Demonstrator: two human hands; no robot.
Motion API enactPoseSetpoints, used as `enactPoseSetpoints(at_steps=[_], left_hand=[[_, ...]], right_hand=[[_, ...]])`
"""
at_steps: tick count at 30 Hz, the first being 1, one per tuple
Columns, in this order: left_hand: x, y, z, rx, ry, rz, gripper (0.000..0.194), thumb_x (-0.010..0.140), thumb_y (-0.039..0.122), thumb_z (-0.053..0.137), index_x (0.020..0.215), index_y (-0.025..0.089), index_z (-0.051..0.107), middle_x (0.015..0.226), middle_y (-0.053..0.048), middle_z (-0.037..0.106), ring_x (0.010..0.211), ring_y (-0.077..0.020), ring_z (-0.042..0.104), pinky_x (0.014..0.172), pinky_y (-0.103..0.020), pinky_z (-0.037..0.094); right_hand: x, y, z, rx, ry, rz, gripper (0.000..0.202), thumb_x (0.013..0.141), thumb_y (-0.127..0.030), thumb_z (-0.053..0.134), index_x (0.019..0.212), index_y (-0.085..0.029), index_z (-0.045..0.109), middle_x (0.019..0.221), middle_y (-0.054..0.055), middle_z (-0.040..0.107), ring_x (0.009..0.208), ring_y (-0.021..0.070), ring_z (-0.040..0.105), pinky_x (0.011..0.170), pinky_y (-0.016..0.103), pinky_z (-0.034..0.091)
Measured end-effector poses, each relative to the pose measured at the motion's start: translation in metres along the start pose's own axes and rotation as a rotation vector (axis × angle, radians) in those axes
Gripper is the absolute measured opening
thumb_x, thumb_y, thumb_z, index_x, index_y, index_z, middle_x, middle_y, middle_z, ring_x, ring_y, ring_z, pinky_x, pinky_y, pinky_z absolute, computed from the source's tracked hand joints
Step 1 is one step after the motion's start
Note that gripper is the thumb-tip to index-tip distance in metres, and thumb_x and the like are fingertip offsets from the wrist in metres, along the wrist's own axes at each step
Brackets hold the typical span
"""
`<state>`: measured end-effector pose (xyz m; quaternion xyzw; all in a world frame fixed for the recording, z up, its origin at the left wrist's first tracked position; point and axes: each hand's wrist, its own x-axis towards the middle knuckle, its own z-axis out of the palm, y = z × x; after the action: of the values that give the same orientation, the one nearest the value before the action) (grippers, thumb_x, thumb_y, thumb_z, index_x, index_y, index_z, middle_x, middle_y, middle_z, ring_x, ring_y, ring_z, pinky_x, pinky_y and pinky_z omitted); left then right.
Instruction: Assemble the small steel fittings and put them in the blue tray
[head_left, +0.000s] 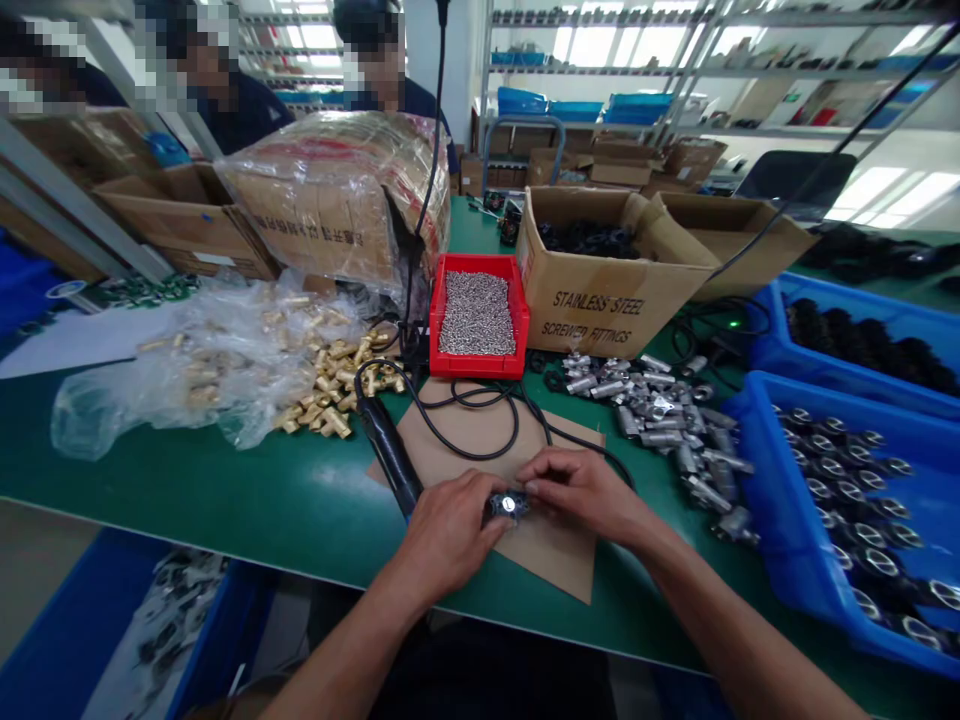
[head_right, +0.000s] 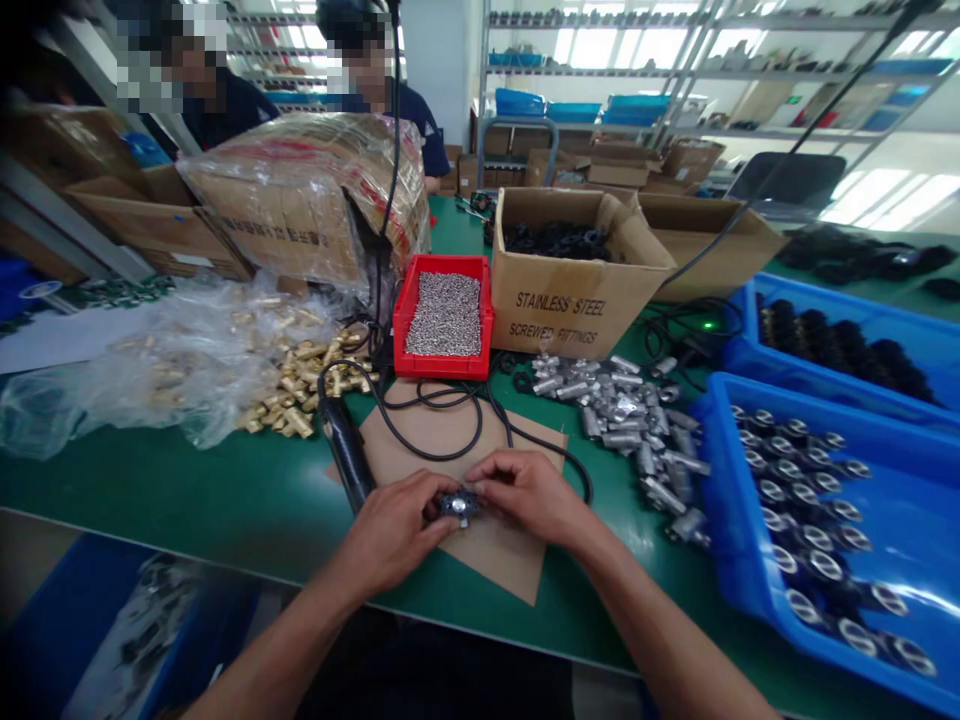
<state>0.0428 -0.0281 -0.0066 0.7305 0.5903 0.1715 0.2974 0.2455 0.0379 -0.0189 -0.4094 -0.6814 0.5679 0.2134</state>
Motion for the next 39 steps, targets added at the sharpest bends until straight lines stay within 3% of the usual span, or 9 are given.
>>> enactPoseSetpoints(at_steps=[5, 8, 12, 24, 27, 30, 32, 35, 39], left_hand=[[0.001, 0.000, 0.000, -0.007, -0.015, 0.001, 0.022, 0.084, 0.026, 0.065, 0.105, 0.028, 0.060, 0.099, 0.002, 0.066, 0.088, -0.0185, 0.062, 0.074, -0.027, 0.042], [0.000, 0.000, -0.001, -0.006, -0.011, 0.008, 0.022, 0.083, 0.025, 0.066, 0.105, 0.028, 0.060, 0.099, 0.002, 0.066, 0.088, -0.0183, 0.061, 0.074, -0.027, 0.042], [0.000, 0.000, -0.001, 0.009, -0.008, 0.011, 0.022, 0.083, 0.025, 0.066, 0.104, 0.028, 0.059, 0.098, 0.002, 0.065, 0.087, -0.0179, 0.061, 0.072, -0.027, 0.041], [0.000, 0.000, -0.002, 0.031, -0.013, 0.000, 0.021, 0.083, 0.027, 0.066, 0.103, 0.028, 0.060, 0.096, 0.002, 0.065, 0.086, -0.0188, 0.061, 0.071, -0.028, 0.041], [-0.001, -0.001, -0.002, 0.012, -0.016, 0.001, 0.022, 0.083, 0.027, 0.065, 0.105, 0.028, 0.060, 0.098, 0.001, 0.066, 0.089, -0.0192, 0.062, 0.074, -0.028, 0.042], [-0.001, -0.001, -0.002, -0.001, -0.022, 0.001, 0.024, 0.083, 0.026, 0.065, 0.106, 0.027, 0.061, 0.102, 0.001, 0.067, 0.091, -0.0193, 0.062, 0.076, -0.029, 0.043], [0.000, 0.000, -0.001, -0.006, -0.023, -0.005, 0.024, 0.083, 0.026, 0.066, 0.106, 0.027, 0.061, 0.102, 0.001, 0.067, 0.091, -0.0192, 0.062, 0.075, -0.028, 0.043], [0.000, 0.001, -0.001, -0.011, -0.023, -0.015, 0.025, 0.082, 0.025, 0.067, 0.106, 0.027, 0.061, 0.101, 0.001, 0.067, 0.091, -0.0191, 0.062, 0.075, -0.027, 0.043], [0.001, 0.003, -0.003, -0.021, -0.029, -0.026, 0.025, 0.081, 0.025, 0.067, 0.106, 0.026, 0.062, 0.099, 0.000, 0.067, 0.091, -0.0191, 0.062, 0.075, -0.027, 0.044]], right_hand=[[-0.006, 0.006, 0.007, 0.008, -0.039, -0.139, 0.012, 0.082, -0.027, 0.067, 0.085, -0.019, 0.076, 0.087, 0.005, 0.066, 0.086, 0.0169, 0.062, 0.082, 0.030, 0.047], [-0.004, 0.006, 0.013, 0.106, -0.056, 0.007, 0.012, 0.079, -0.027, 0.068, 0.082, -0.017, 0.073, 0.078, 0.003, 0.064, 0.070, 0.0126, 0.058, 0.067, 0.026, 0.047], [-0.001, 0.003, 0.024, 0.357, -0.009, 0.251, 0.018, 0.071, -0.027, 0.070, 0.083, -0.018, 0.060, 0.061, -0.006, 0.054, 0.048, 0.0067, 0.043, 0.043, 0.018, 0.036], [0.001, 0.003, 0.016, 0.424, -0.121, 0.358, 0.036, 0.063, -0.031, 0.078, 0.086, -0.018, 0.055, 0.068, -0.003, 0.059, 0.056, 0.0093, 0.053, 0.050, 0.022, 0.047], [0.018, -0.008, -0.005, 0.208, -0.160, 0.223, 0.033, 0.067, -0.029, 0.075, 0.093, -0.017, 0.057, 0.080, 0.001, 0.064, 0.067, 0.0131, 0.059, 0.061, 0.028, 0.051], [0.060, -0.031, -0.026, -0.293, 0.097, -0.062, 0.018, 0.078, -0.022, 0.065, 0.095, -0.016, 0.064, 0.090, 0.006, 0.068, 0.081, 0.0170, 0.063, 0.075, 0.031, 0.050], [0.098, -0.050, -0.032, -0.652, 0.277, -0.223, 0.020, 0.084, -0.018, 0.058, 0.102, -0.016, 0.066, 0.103, 0.008, 0.069, 0.097, 0.0207, 0.062, 0.088, 0.034, 0.047], [0.153, -0.071, -0.031, -1.084, 0.324, -0.228, 0.033, 0.090, -0.016, 0.048, 0.120, -0.016, 0.061, 0.122, 0.014, 0.063, 0.117, 0.0260, 0.054, 0.095, 0.036, 0.044], [0.201, -0.083, -0.027, -1.212, 0.289, -0.120, 0.029, 0.088, -0.013, 0.049, 0.108, -0.008, 0.069, 0.113, 0.022, 0.067, 0.108, 0.0314, 0.061, 0.089, 0.040, 0.048]])
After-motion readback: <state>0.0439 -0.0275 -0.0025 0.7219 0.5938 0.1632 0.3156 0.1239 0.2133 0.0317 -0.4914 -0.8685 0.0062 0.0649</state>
